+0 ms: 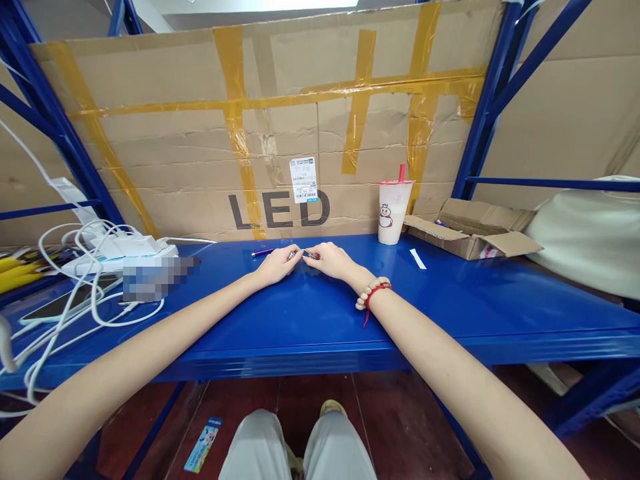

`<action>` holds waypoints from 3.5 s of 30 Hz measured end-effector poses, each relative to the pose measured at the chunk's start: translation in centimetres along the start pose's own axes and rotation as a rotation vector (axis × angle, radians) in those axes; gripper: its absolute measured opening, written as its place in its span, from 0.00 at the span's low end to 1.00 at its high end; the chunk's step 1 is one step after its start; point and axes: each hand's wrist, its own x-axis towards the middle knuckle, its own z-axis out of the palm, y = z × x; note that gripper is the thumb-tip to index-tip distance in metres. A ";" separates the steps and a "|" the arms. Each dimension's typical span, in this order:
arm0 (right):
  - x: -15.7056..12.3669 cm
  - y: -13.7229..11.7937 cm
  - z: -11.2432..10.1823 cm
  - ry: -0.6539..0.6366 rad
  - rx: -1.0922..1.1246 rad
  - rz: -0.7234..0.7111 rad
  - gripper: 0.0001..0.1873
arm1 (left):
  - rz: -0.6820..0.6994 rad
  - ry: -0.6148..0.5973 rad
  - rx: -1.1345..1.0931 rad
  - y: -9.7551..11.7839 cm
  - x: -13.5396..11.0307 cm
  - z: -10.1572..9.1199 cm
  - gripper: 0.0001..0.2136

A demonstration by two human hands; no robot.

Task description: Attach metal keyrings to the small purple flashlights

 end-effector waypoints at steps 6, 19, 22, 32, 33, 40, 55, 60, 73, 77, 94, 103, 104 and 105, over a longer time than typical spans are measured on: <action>-0.3 -0.4 -0.3 -0.014 -0.083 -0.024 0.14 | 0.025 -0.018 0.030 0.0 0.0 -0.1 0.16; -0.1 -0.7 -0.4 0.058 -0.077 -0.048 0.12 | 0.045 -0.020 -0.002 -0.2 -0.2 0.0 0.15; -0.1 -0.7 -0.4 0.072 -0.079 -0.066 0.13 | 0.046 -0.023 -0.025 -0.1 -0.2 -0.1 0.16; 0.1 -0.2 -0.2 0.142 -0.077 -0.097 0.16 | 0.062 0.017 -0.153 -0.6 0.0 0.3 0.15; 0.1 -0.2 -0.1 0.151 -0.082 -0.104 0.15 | 0.057 0.016 -0.155 -0.6 0.0 0.4 0.15; 0.0 -0.2 0.0 0.205 -0.088 -0.127 0.14 | 0.050 0.020 -0.180 -0.7 0.1 0.5 0.16; 0.0 -0.3 -0.2 0.189 -0.087 -0.122 0.15 | 0.102 0.021 -0.210 -0.7 0.1 0.5 0.16; 0.0 -0.2 -0.2 0.191 -0.081 -0.124 0.14 | 0.110 0.024 -0.217 -0.6 0.1 0.4 0.16; -0.3 -0.6 -0.5 0.180 -0.117 -0.080 0.14 | 0.111 -0.002 -0.225 -0.5 0.2 0.3 0.16; -0.3 -0.5 -0.5 0.176 -0.120 -0.087 0.13 | 0.111 -0.011 -0.219 -0.5 0.2 0.3 0.15; -0.2 -0.3 -0.3 0.193 -0.129 -0.059 0.14 | 0.114 0.004 -0.199 -0.6 0.2 0.4 0.17; -0.3 -0.6 -0.3 0.207 -0.119 -0.040 0.15 | 0.122 0.015 -0.211 -0.4 0.2 0.3 0.17; -0.3 -0.7 -0.3 0.209 -0.119 -0.042 0.15 | 0.123 0.018 -0.211 -0.4 0.2 0.3 0.17; -0.2 -0.7 -0.3 0.211 -0.120 -0.044 0.15 | 0.124 0.022 -0.212 -0.4 0.2 0.3 0.17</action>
